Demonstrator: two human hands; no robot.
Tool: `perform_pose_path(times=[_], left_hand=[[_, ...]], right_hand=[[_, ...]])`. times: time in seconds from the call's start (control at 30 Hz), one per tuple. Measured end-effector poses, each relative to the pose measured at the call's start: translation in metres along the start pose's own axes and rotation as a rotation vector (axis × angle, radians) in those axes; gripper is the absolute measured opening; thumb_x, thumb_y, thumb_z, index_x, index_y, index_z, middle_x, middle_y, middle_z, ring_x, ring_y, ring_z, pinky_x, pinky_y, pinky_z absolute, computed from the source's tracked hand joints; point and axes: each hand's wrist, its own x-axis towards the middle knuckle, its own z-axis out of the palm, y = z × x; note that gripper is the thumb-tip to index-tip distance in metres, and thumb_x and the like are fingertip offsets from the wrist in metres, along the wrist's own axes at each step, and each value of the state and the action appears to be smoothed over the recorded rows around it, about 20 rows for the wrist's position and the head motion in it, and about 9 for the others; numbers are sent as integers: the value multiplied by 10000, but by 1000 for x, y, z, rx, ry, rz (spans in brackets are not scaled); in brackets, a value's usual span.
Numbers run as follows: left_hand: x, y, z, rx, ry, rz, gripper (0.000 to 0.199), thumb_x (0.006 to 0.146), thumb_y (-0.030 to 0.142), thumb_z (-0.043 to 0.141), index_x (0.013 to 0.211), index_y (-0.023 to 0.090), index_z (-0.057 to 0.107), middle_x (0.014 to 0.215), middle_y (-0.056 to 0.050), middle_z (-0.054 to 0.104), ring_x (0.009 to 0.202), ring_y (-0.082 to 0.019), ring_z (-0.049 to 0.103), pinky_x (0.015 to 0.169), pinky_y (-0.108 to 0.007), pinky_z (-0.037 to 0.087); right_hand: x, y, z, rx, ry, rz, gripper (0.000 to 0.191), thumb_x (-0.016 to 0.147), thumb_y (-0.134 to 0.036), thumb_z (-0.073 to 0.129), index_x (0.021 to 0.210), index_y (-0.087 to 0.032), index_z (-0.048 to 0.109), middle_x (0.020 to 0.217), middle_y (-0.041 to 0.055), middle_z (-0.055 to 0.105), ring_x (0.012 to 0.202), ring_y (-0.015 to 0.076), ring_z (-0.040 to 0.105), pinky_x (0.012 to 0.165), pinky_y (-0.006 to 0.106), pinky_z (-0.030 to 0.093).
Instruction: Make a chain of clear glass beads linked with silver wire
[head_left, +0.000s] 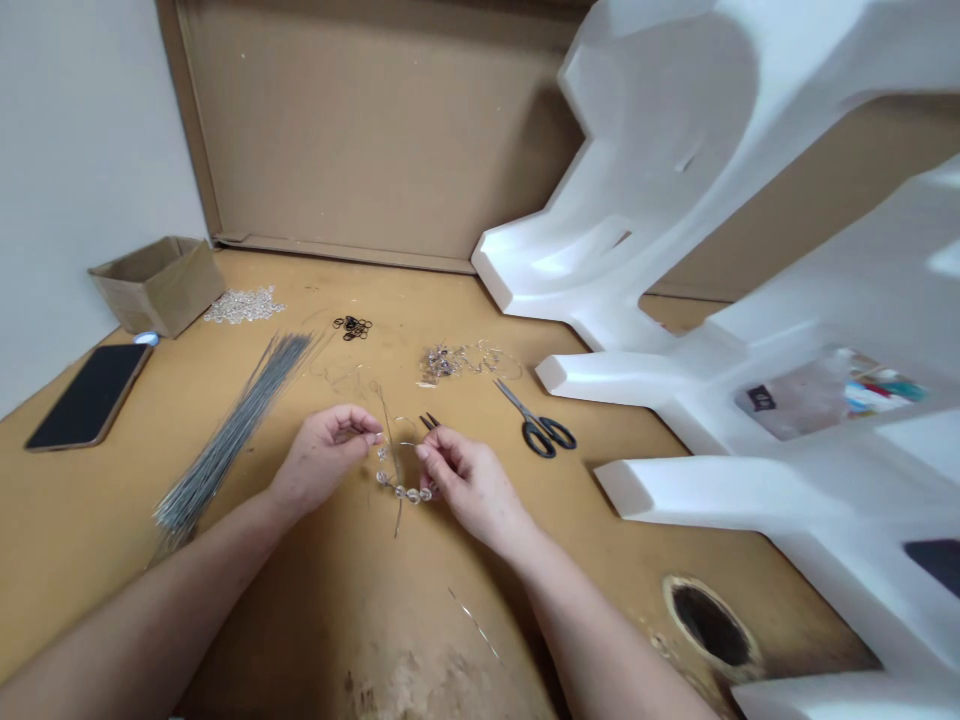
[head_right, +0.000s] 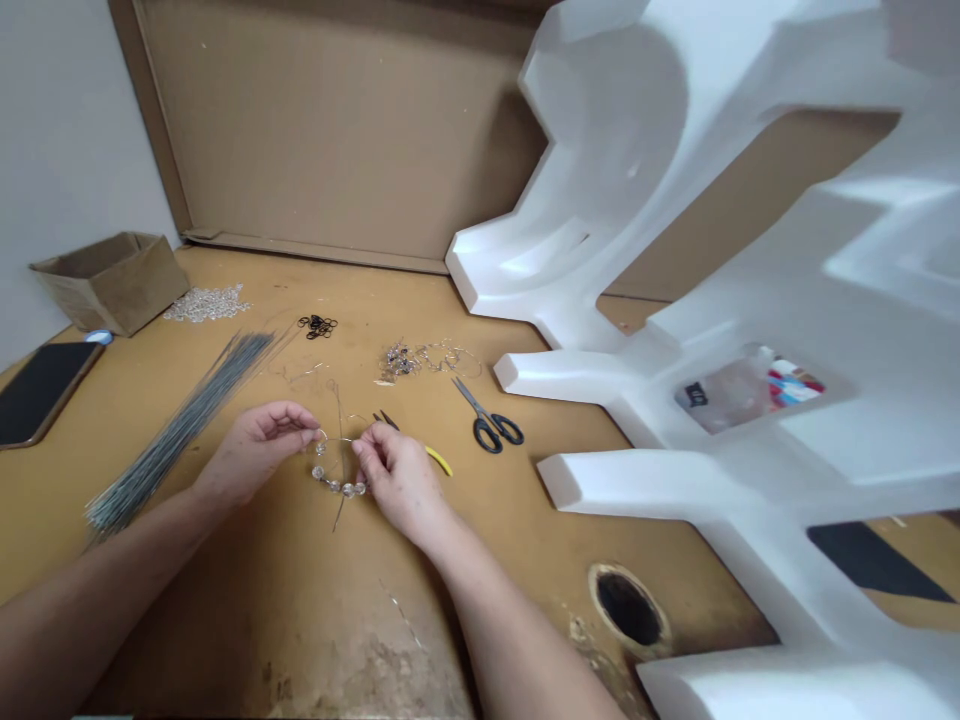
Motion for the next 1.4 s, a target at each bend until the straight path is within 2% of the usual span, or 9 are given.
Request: perform_pose_path(times=[0.17,0.33,0.47,0.7,1.0,1.27,1.4], left_hand=[[0,-2,1,-43,7,7,49,603,159,605,644,155,579,623,24,626,629,-75,566,627,-189,423],[1,1,1,-81,9,-29,88,578,163,625,649,148,574,585,23,612,534,-64,524,559,-192,420],[0,3,0,-94,-8,-30,114,564,174,640,659,147,583,591,17,614,553,-75,539,547,-195,421],[-4,1,2,-15,-127,-63,92,571,129,630,648,145,582,599,14,625,587,-88,572,595,-211,444],[-4,-1,5,-31,-114,-87,99,570,141,629,657,145,582,616,6,641,613,-103,593,627,-230,460],[-2,0,3,-31,-146,-89,137,514,92,634,633,144,592,630,6,638,628,-99,581,662,-232,452],[-2,1,1,44,-177,-120,106,536,130,632,636,143,598,604,5,623,574,-94,551,607,-230,431]], right_hand=[[-2,-3,1,-4,8,3,208,800,-271,402,605,-200,417,506,-27,531,468,103,479,508,224,375],[-3,-4,2,14,-3,-6,203,795,-263,404,606,-194,427,504,-30,521,473,98,472,507,220,371],[-2,-4,3,65,-65,-5,213,778,-284,427,596,-176,455,544,-13,521,510,95,459,517,222,365],[-3,-5,11,289,-189,29,173,694,-319,550,639,-165,496,559,-35,466,506,74,396,484,199,333],[-4,-3,24,260,-117,72,211,718,-319,490,578,-166,458,486,-45,419,443,63,332,427,196,273],[-5,-5,24,409,-82,142,157,689,-306,510,620,-167,486,482,-35,496,419,69,415,434,198,329],[-4,-8,21,493,-84,170,166,676,-317,532,617,-168,491,480,-36,517,419,65,444,449,195,363]])
